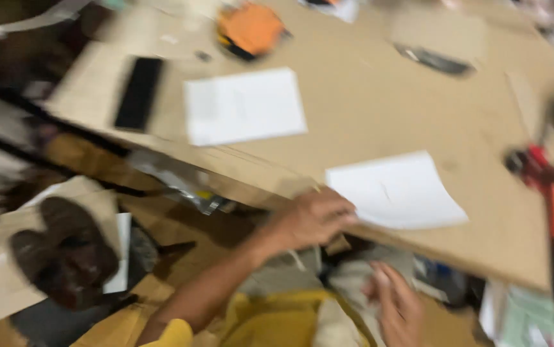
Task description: The person arranges white paper sheets on a cluttered workbench, then uses a needle and thread to sew through the folded edge of a paper stack. The person repeatedly pushes the needle through the paper and pulls the thread to bind the sheets together.
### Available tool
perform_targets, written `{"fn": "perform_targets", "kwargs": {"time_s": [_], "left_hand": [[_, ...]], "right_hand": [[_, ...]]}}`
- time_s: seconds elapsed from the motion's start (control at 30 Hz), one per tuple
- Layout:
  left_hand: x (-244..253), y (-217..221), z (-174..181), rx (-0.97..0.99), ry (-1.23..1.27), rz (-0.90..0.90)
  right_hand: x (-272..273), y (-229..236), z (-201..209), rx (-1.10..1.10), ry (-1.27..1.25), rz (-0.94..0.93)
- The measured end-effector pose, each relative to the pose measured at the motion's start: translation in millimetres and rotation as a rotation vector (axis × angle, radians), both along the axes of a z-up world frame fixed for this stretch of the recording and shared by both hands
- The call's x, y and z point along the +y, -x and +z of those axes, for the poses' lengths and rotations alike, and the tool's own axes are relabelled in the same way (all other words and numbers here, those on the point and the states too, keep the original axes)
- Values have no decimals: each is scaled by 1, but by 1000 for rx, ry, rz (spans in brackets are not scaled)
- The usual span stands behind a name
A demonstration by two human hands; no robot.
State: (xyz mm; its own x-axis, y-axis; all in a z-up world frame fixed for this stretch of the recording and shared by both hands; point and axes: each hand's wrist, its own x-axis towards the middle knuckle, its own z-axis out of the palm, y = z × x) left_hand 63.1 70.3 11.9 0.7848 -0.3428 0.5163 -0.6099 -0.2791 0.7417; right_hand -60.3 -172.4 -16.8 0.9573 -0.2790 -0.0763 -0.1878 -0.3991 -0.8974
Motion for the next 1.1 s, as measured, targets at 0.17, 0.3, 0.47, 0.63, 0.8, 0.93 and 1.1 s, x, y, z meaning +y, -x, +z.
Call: {"fn": "perform_targets", "kwargs": {"time_s": [0.17,0.3,0.47,0.63,0.8,0.93,1.1], "left_hand": [[3,-3,27,232,14,-19],[3,-4,29,280,23,-37],[4,-2,32,342,11,-51],[4,-3,32,371,9,-56],[5,-2,33,385,-17,-39],[2,-2,25,322,3,-37],[-1,-6,-6,-24,11,-103]], "right_hand": [[40,-23,51,-96,39,328],[44,-31,47,-180,39,355],[47,-40,50,-187,95,350],[47,-45,53,-182,136,364],[46,-46,48,-200,135,383],[49,-42,52,-30,-124,358],[51,-43,52,225,-505,298]]}}
